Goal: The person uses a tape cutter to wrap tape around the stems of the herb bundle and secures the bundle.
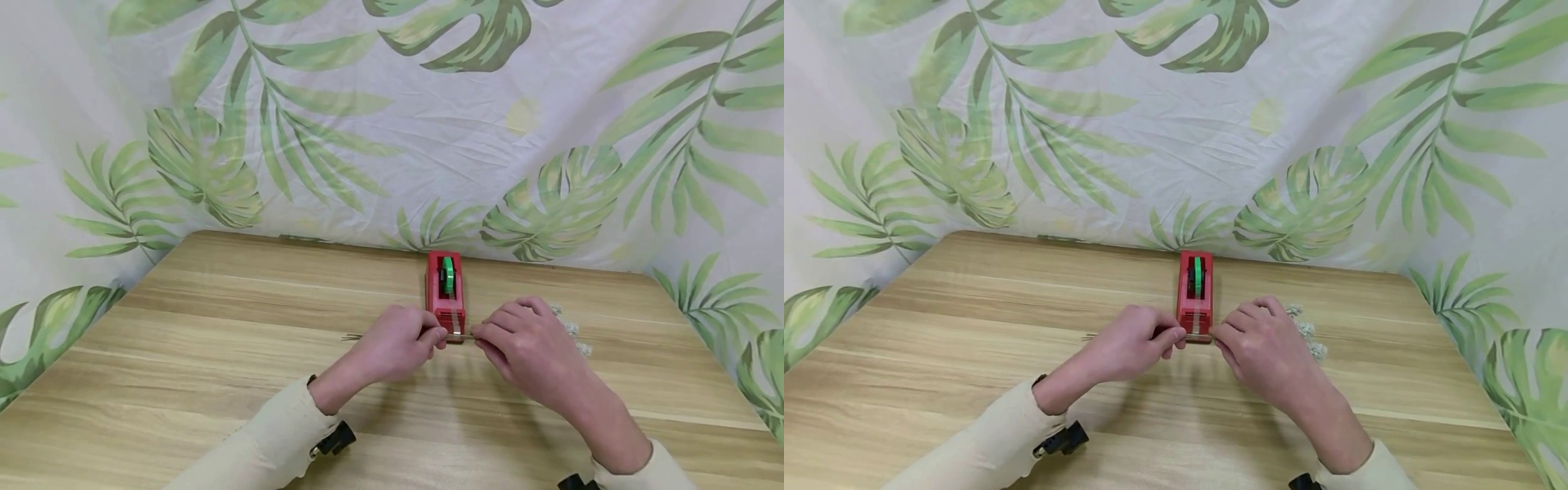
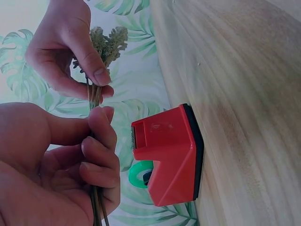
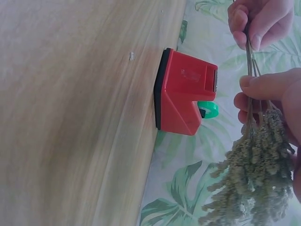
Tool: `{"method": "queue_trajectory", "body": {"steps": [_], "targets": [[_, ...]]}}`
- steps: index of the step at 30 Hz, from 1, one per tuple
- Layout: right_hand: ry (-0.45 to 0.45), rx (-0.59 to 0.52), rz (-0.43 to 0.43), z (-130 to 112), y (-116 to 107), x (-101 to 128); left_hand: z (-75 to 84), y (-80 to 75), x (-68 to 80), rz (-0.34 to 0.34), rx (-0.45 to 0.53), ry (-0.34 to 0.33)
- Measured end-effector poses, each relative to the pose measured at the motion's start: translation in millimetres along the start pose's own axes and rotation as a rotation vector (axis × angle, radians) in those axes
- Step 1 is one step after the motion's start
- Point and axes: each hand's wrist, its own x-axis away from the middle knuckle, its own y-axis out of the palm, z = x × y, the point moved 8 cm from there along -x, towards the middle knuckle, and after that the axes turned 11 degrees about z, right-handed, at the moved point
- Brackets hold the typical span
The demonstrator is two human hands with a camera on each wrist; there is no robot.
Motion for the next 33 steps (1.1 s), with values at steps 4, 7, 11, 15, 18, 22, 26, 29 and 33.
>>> {"method": "queue_trajectory", "body": {"steps": [4, 7, 11, 15, 18, 22, 26, 29, 33], "targets": [[0.013, 0.024, -0.030, -0.8, 3.1, -0.1, -1.8, 0.1, 0.1, 0.009, -0.003, -0.020], [0.022, 0.028, -0.052, -1.6, 4.7, 0.4, -2.5, 0.6, 0.3, 0.016, -0.011, -0.021], [0.042, 0.015, -0.079, -1.3, 6.8, 1.5, -1.7, 0.6, 0.3, 0.032, -0.025, -0.004], [0.071, 0.007, -0.117, 1.0, 9.9, 3.3, -1.8, -0.1, 0.1, 0.047, -0.022, -0.003], [0.086, 0.011, -0.153, 2.2, 12.3, 4.6, -1.7, -2.1, -0.1, 0.063, -0.016, -0.007], [0.097, 0.030, -0.204, 2.6, 15.7, 6.4, -1.9, -4.8, 0.2, 0.084, -0.001, -0.009], [0.111, 0.037, -0.238, 2.4, 18.4, 7.6, -2.3, -7.0, 0.3, 0.110, 0.018, -0.007], [0.121, 0.035, -0.244, 2.4, 19.6, 8.0, -1.9, -9.1, 0.4, 0.139, 0.015, 0.003], [0.123, 0.043, -0.232, 3.1, 20.8, 8.9, -2.4, -11.2, 0.3, 0.178, 0.014, -0.003]]}}
